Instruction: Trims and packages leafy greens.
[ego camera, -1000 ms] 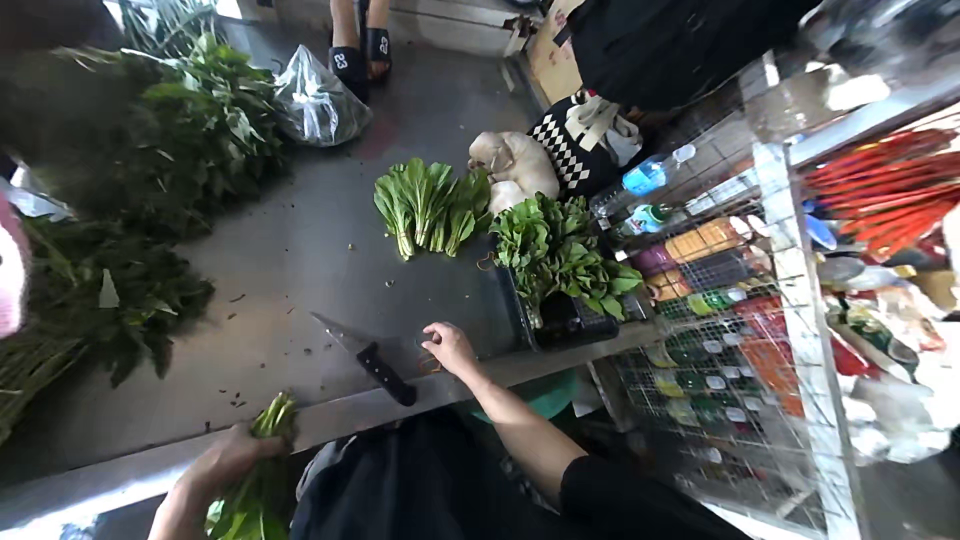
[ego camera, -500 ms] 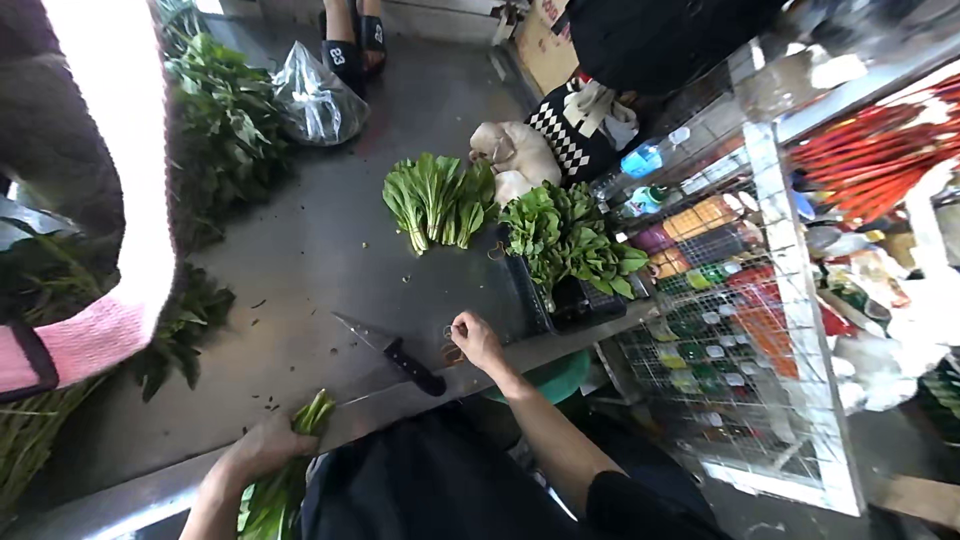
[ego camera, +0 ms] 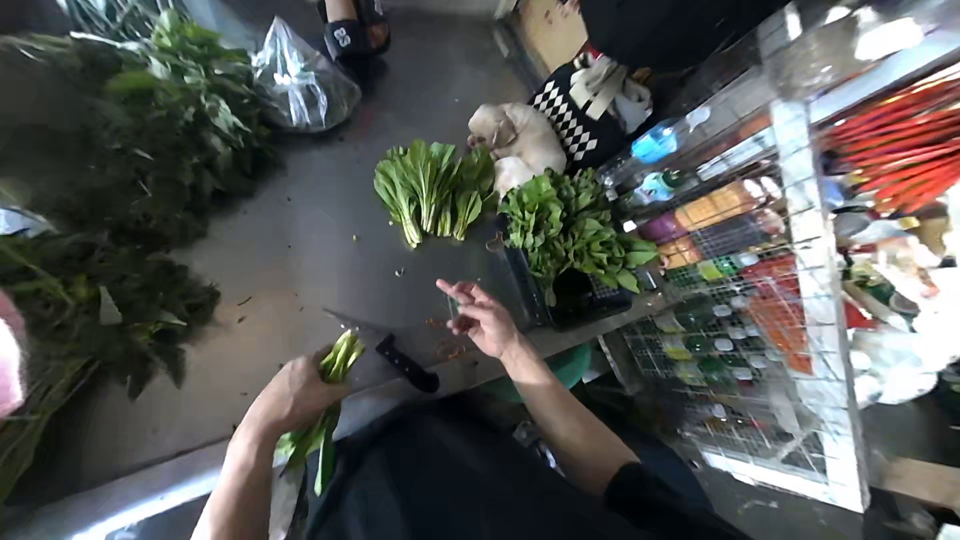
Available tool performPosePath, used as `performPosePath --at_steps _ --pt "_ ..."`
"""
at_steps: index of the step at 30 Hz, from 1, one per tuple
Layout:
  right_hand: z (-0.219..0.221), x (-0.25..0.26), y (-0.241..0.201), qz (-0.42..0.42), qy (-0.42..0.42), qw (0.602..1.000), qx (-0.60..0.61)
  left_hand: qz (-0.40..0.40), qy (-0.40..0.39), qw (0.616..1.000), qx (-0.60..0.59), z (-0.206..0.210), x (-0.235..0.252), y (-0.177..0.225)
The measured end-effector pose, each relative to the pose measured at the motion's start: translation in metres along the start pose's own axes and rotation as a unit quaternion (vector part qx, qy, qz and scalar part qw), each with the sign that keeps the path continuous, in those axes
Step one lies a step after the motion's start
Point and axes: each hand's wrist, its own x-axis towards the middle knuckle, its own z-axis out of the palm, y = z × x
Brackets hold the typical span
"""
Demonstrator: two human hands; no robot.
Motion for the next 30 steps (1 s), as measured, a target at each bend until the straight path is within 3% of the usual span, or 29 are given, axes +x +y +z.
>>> performPosePath --at_steps 3,6,8,11,13,16,19,22,24,26,28,30 --pt "-0.003 0.004 0.001 -0.025 0.010 0.999 -0.045 0.022 0.019 1.000 -0.009 0.003 0.004 0.019" --pt "0.016 0.006 -0.008 -0.057 -0.078 0.987 -0.128 0.064 0.033 0.997 -0.040 0.007 0.002 0.032" --pt "0.040 0.006 -0.023 -0.102 -0.165 0.950 -0.246 0.089 0.031 0.994 -0.045 0.009 0.005 0.039" --pt "0.070 0.010 -0.035 -0.171 -0.260 0.861 -0.402 0.103 0.035 0.994 -0.011 0.012 0.010 0.051" --pt "0.078 0.017 -0.034 -0.151 -0.297 0.835 -0.438 0.120 0.041 0.992 0.007 0.013 0.012 0.058" --pt "0.063 0.023 -0.016 -0.088 -0.303 0.886 -0.341 0.173 0.067 0.982 -0.032 0.017 0.011 0.068" --pt "0.044 0.012 -0.010 -0.095 -0.235 0.898 -0.361 0.139 0.100 0.983 -0.071 0.022 0.018 0.069" --pt "0.035 -0.007 -0.009 -0.180 -0.247 0.836 -0.456 0.068 0.128 0.980 -0.132 0.024 0.032 0.062" --pt "0.048 -0.025 -0.013 -0.286 -0.294 0.789 -0.458 0.053 0.114 0.968 -0.216 0.025 0.040 0.056" --pt "0.064 -0.041 -0.022 -0.356 -0.323 0.766 -0.427 0.067 0.081 0.938 -0.330 0.030 0.043 0.057" --pt "0.067 -0.044 -0.031 -0.352 -0.326 0.784 -0.394 0.096 0.049 0.907 -0.407 0.031 0.037 0.061" --pt "0.053 -0.035 -0.030 -0.243 -0.285 0.865 -0.334 0.132 0.050 0.884 -0.446 0.030 0.031 0.060"
